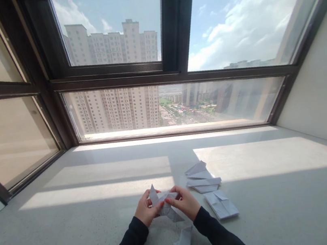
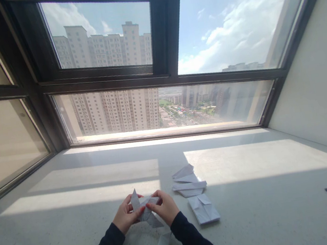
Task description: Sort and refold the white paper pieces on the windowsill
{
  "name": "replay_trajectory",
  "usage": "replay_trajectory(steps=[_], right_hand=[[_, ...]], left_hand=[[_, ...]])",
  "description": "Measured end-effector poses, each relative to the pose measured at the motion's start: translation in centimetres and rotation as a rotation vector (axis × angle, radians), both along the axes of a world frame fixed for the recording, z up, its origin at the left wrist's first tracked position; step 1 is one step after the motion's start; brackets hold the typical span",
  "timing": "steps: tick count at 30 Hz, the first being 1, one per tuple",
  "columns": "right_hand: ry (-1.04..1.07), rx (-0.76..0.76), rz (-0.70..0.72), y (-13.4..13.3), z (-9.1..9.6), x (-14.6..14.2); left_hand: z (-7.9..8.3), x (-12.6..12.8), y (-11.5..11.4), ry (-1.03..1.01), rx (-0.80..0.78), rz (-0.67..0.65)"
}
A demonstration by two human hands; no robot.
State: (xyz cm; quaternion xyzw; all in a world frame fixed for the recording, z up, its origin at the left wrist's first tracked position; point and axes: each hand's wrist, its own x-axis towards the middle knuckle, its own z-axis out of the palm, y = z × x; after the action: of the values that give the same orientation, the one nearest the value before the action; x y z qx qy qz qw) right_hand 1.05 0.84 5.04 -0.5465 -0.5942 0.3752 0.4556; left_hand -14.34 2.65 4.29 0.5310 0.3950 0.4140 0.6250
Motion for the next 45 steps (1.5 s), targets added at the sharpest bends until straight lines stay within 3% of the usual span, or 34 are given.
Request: replay_trajectory(steps=[2, 5, 9, 11, 13, 16, 19, 22, 27, 31, 34, 39, 45], right_hand=[[0.101, 0.006, -0.09, 0.0, -0.5, -0.5], [0.244, -0.1, -0.009, -0.1, -1.0, -0.9], [0.184, -0.041, -0.065, 0.1, 0.1, 0.2], [0.101, 0.037, -0.082, 0.2, 1.3, 1.1], [-0.038, 0.073, 0.007, 0.2, 2.5, 1.6], [-0.411, 0.105, 0.144, -0.2, 4.1, 1.3], [-0.743, 0.13, 0.175, -0.4, 5.2, 0.2], [-0.873, 0.13, 0.206, -0.2, 5.7, -0.5], [-0.89, 0.147, 0.219, 0.1, 5.4, -0.7], [-0.736, 0.237, 0.101, 0.1, 4.8, -0.4], [-0.53, 0.229, 0.027, 0.1, 4.3, 0.0], [-0.475, 0.135, 0.065, -0.2, 3.5, 0.2], [-0.706, 0.078, 0.005, -0.5, 1.0, 0.0]], left_hand=[[0.1, 0.3, -0.2, -0.037, -0.005, 0.067], [0.2, 0.4, -0.3, -0.114, -0.027, 0.121], [0.3, 0.4, -0.3, -0.237, -0.078, 0.106], [0.4, 0.3, -0.3, -0.278, -0.118, 0.071], [0.5, 0.2, -0.3, -0.29, -0.174, 0.017], [0.5, 0.2, -0.3, -0.275, -0.27, -0.061], [0.4, 0.3, -0.5, -0.241, -0.29, -0.107], [0.2, 0.6, -0.8, -0.233, -0.222, -0.111], [-0.4, 0.9, -1.0, -0.238, -0.134, -0.129], [-0.8, 0.8, -0.6, -0.243, -0.063, -0.121], [-0.5, 0.4, -0.3, -0.207, 0.114, -0.107], [0.5, 0.0, -0.3, 0.103, 0.503, -0.033], [-0.2, 0.1, -0.7, 0.408, 0.496, 0.0]])
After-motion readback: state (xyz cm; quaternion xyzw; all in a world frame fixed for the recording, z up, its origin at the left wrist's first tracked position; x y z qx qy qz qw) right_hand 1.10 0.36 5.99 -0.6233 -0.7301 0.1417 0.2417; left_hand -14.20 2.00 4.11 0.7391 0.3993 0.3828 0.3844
